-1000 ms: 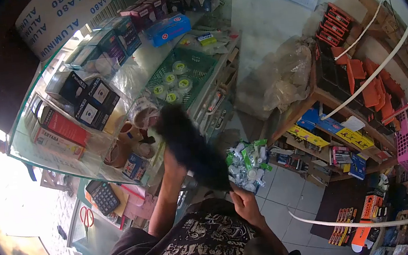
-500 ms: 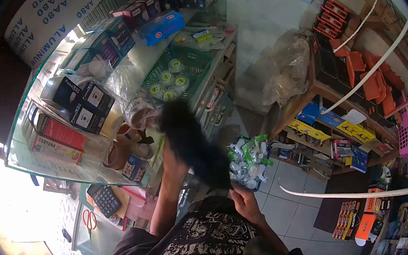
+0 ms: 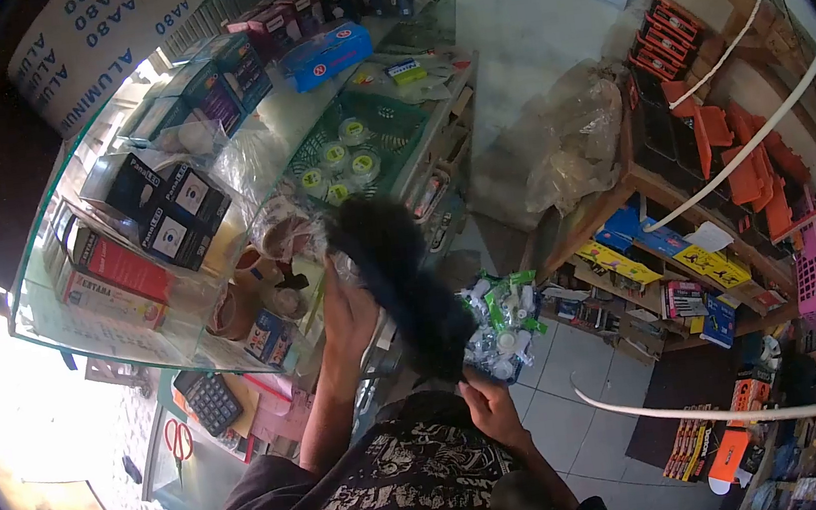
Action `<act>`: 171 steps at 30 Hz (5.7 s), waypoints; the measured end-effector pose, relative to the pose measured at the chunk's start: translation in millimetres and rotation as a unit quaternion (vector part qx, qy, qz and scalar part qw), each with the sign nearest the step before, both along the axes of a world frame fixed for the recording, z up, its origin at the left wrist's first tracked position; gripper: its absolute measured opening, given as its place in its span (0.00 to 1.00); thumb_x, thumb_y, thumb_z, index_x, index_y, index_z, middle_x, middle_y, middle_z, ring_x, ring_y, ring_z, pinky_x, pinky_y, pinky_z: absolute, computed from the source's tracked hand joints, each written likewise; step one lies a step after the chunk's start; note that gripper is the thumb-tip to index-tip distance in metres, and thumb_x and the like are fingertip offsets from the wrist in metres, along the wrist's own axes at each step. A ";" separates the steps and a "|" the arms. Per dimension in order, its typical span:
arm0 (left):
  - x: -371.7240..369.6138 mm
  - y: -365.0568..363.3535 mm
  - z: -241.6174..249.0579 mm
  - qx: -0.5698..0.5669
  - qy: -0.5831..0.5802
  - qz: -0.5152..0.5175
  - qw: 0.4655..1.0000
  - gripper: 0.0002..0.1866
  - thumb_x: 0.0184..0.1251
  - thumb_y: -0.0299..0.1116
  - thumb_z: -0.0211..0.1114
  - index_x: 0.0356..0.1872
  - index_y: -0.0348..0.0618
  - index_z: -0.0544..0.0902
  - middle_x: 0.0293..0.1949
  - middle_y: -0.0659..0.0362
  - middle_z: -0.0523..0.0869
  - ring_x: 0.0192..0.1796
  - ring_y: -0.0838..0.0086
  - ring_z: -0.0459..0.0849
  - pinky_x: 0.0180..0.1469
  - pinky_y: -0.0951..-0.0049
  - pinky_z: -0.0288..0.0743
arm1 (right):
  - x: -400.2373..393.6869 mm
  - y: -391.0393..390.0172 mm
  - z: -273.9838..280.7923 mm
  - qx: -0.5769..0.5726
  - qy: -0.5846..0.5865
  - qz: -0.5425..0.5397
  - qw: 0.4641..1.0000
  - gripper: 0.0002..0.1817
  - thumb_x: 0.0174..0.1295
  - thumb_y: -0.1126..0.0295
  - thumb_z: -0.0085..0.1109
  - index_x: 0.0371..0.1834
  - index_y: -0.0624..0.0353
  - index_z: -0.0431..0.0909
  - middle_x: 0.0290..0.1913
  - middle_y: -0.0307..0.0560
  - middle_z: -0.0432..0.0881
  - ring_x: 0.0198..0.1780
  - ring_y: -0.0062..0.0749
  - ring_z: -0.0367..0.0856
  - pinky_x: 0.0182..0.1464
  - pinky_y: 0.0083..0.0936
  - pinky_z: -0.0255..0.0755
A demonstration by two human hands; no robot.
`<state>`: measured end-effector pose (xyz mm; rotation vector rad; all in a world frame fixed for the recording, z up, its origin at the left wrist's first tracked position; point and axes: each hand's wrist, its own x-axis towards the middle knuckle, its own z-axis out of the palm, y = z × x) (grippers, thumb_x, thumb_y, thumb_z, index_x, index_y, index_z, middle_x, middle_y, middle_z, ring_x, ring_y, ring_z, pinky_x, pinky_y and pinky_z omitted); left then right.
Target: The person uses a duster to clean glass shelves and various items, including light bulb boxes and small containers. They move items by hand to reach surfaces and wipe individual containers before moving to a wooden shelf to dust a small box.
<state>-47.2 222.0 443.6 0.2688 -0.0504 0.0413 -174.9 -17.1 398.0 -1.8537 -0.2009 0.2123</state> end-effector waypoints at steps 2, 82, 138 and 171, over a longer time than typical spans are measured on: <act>-1.6 3.9 -5.8 0.052 0.063 0.030 0.996 0.24 0.78 0.44 0.45 0.68 0.44 0.64 0.63 0.55 0.72 0.66 0.63 0.70 0.70 0.59 0.60 | -0.2 1.2 5.5 -0.008 -0.043 0.007 0.999 0.10 0.69 0.70 0.53 0.41 0.67 0.78 0.19 0.36 0.66 0.20 0.16 0.61 0.23 0.20 0.57; -5.3 -18.0 -48.5 0.157 -0.151 0.027 0.976 0.28 0.75 0.51 0.47 0.69 0.47 0.64 0.66 0.55 0.70 0.62 0.63 0.74 0.63 0.62 0.70 | 2.6 -4.0 17.1 0.091 0.132 0.050 0.986 0.10 0.72 0.67 0.48 0.44 0.62 0.76 0.21 0.29 0.61 0.24 0.12 0.58 0.26 0.17 0.56; 1.3 -7.9 -20.3 0.342 0.057 -0.144 0.927 0.40 0.72 0.65 0.34 0.73 0.43 0.54 0.70 0.54 0.63 0.71 0.66 0.63 0.71 0.61 0.61 | 27.2 -55.3 26.7 0.120 0.211 0.077 0.967 0.15 0.71 0.65 0.49 0.26 0.59 0.71 0.18 0.33 0.65 0.16 0.12 0.60 0.17 0.15 0.54; 67.3 -59.1 -1.8 0.396 0.112 0.081 0.908 0.20 0.70 0.41 0.61 0.54 0.36 0.72 0.49 0.57 0.78 0.48 0.74 0.78 0.53 0.71 0.71 | 178.6 75.8 61.9 0.312 0.046 -0.201 0.927 0.21 0.57 0.62 0.69 0.51 0.54 0.72 0.31 0.32 0.74 0.18 0.12 0.66 0.16 0.14 0.58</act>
